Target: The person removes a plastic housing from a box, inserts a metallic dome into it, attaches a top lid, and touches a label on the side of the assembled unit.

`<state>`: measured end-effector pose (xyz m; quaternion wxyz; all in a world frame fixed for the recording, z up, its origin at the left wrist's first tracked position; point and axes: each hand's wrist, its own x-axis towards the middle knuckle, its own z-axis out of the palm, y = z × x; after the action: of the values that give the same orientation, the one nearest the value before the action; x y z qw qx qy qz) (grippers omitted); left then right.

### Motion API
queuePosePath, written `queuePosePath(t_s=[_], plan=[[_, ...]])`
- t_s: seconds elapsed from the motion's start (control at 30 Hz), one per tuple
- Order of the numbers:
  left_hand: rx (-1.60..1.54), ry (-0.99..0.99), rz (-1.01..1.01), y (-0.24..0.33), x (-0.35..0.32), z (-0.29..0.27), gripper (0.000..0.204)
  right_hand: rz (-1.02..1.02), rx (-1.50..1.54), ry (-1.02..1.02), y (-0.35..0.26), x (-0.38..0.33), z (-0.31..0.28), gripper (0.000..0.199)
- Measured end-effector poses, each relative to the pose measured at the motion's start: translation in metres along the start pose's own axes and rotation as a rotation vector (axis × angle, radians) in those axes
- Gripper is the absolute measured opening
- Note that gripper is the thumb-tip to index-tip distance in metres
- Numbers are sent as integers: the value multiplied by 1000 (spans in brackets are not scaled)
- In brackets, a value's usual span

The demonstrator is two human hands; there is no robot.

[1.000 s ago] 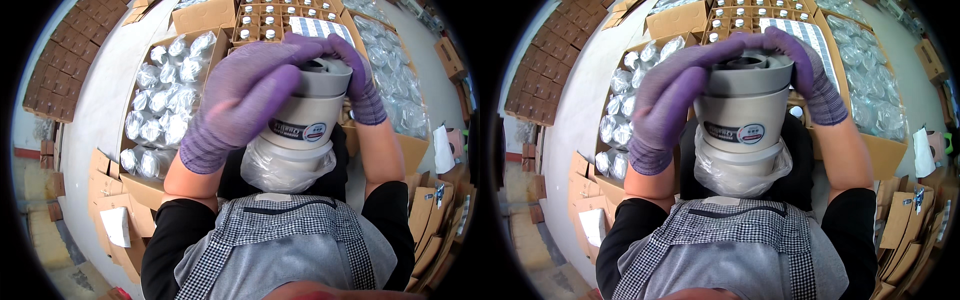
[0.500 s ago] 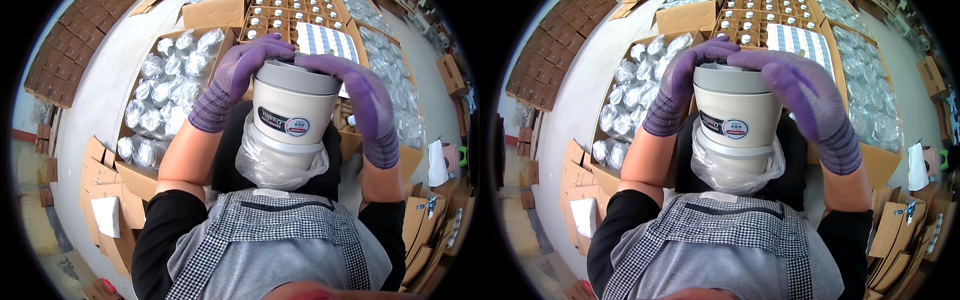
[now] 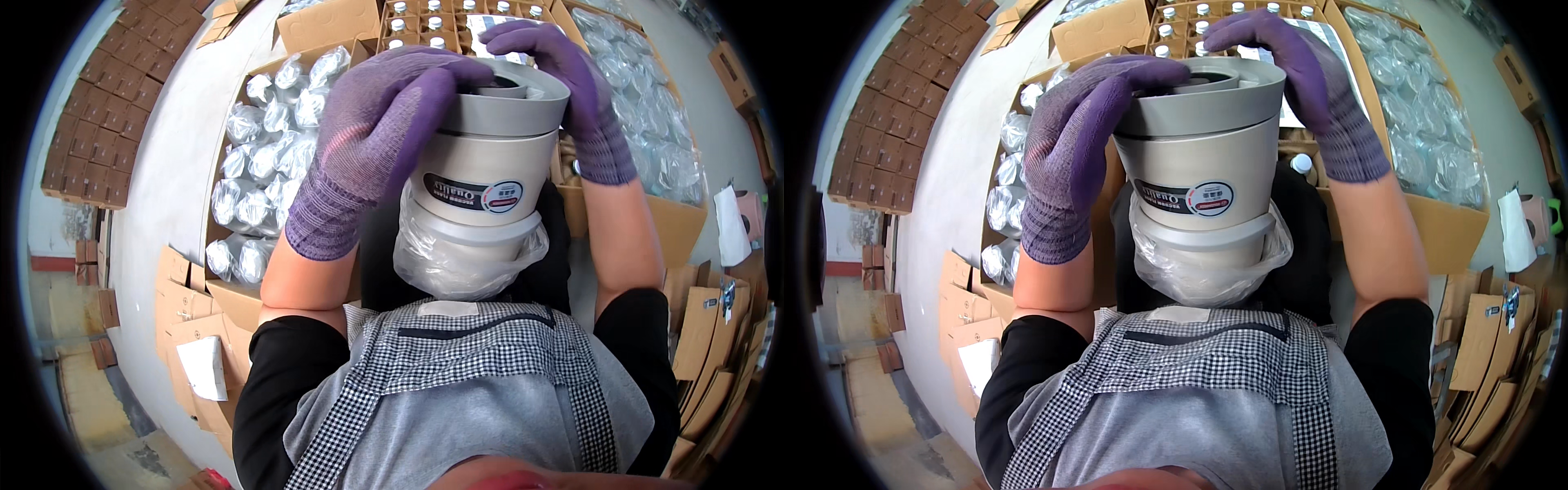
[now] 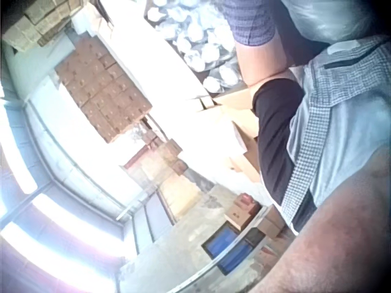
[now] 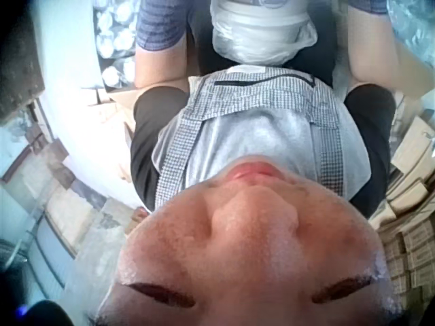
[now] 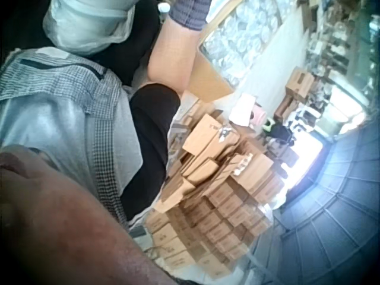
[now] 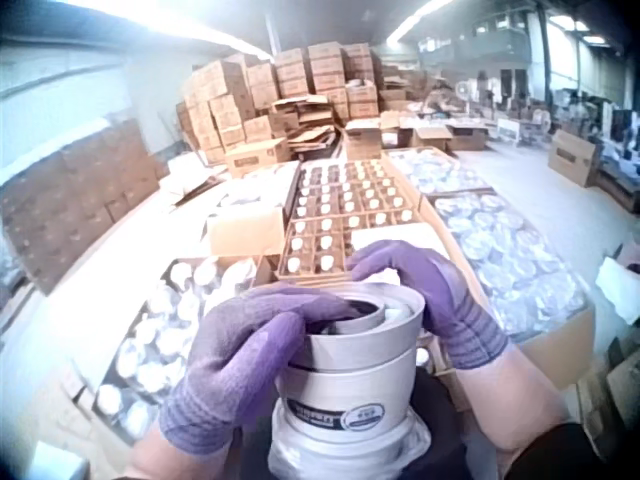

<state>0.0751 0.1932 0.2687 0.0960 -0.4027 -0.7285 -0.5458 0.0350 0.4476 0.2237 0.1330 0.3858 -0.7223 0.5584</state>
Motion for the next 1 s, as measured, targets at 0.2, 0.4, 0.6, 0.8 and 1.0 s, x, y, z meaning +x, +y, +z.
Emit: queuePosePath(t_s=[0.2, 0.4, 0.6, 0.8, 1.0], plan=[[-287, 134, 146, -99, -20, 9, 53, 0, 8, 139, 7, -21, 42, 40], [-325, 123, 89, -102, -13, 3, 45, 19, -327, 104, -14, -17, 32, 38], [-26, 144, -64, -25, -8, 17, 43, 63, 440, 45, 39, -10, 21, 42], [-638, 227, 144, -134, -26, 23, 58, 208, -148, 271, -37, -21, 61, 57], [-775, -38, -118, -107, -19, 6, 79, 147, 279, 164, 20, -29, 21, 54]])
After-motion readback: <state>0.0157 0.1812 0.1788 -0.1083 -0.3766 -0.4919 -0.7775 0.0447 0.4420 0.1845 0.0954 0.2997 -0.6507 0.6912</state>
